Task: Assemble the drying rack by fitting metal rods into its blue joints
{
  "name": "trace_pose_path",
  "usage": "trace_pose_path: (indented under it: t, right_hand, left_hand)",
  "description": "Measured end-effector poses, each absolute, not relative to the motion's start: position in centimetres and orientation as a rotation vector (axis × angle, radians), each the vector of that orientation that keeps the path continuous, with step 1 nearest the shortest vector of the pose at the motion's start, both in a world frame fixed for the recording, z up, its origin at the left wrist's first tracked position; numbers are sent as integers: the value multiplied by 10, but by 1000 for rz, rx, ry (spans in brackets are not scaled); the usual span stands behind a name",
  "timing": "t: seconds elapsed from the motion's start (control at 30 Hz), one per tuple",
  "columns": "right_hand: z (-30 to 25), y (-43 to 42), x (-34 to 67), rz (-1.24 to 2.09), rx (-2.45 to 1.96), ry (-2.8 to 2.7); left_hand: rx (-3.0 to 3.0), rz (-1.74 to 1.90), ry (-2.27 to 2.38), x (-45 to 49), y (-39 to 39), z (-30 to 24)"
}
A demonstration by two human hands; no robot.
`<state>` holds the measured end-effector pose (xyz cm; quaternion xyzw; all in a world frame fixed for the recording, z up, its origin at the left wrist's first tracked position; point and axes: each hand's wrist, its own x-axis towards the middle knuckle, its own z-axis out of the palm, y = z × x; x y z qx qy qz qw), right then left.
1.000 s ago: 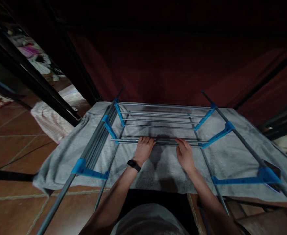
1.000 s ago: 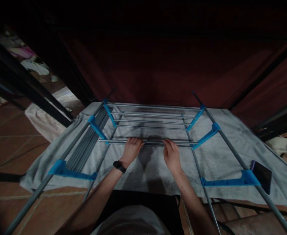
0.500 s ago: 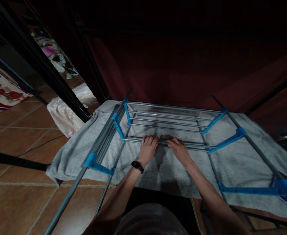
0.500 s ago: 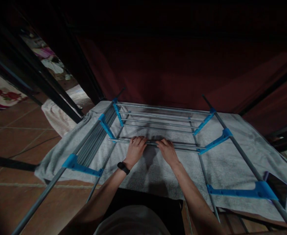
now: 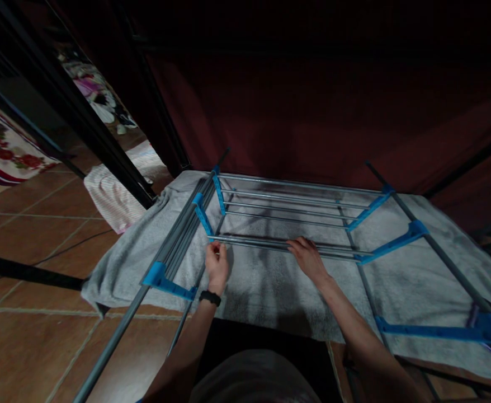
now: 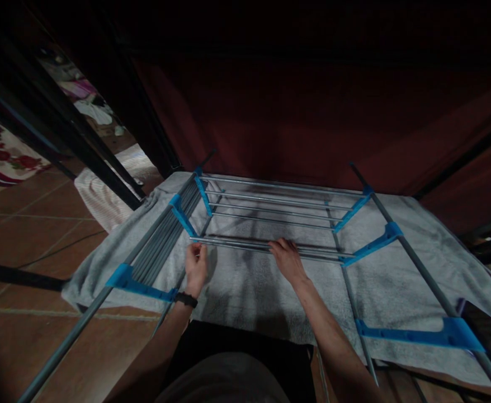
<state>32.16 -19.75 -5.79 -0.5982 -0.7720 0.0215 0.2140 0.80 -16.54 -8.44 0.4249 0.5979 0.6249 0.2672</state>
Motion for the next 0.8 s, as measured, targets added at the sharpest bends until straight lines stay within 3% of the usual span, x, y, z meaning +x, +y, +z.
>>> trace_pose_path:
  t: [0.1, 0.27, 0.57, 0.8]
  right_hand:
    - [-59, -198, 322, 56, -1663, -2147]
    - [-58, -198, 321, 49, -1668, -2156]
    - [-52, -201, 317, 81, -1675, -2135]
    - [-33, -195, 259, 155, -1481, -2209]
  left_hand:
    - [663, 1677, 1398, 8, -157, -80]
    - [375, 1568, 1158, 8, -148, -61]
    - [327, 1621, 1172, 12, -136, -54]
    - [361, 1640, 1213, 14, -133, -60]
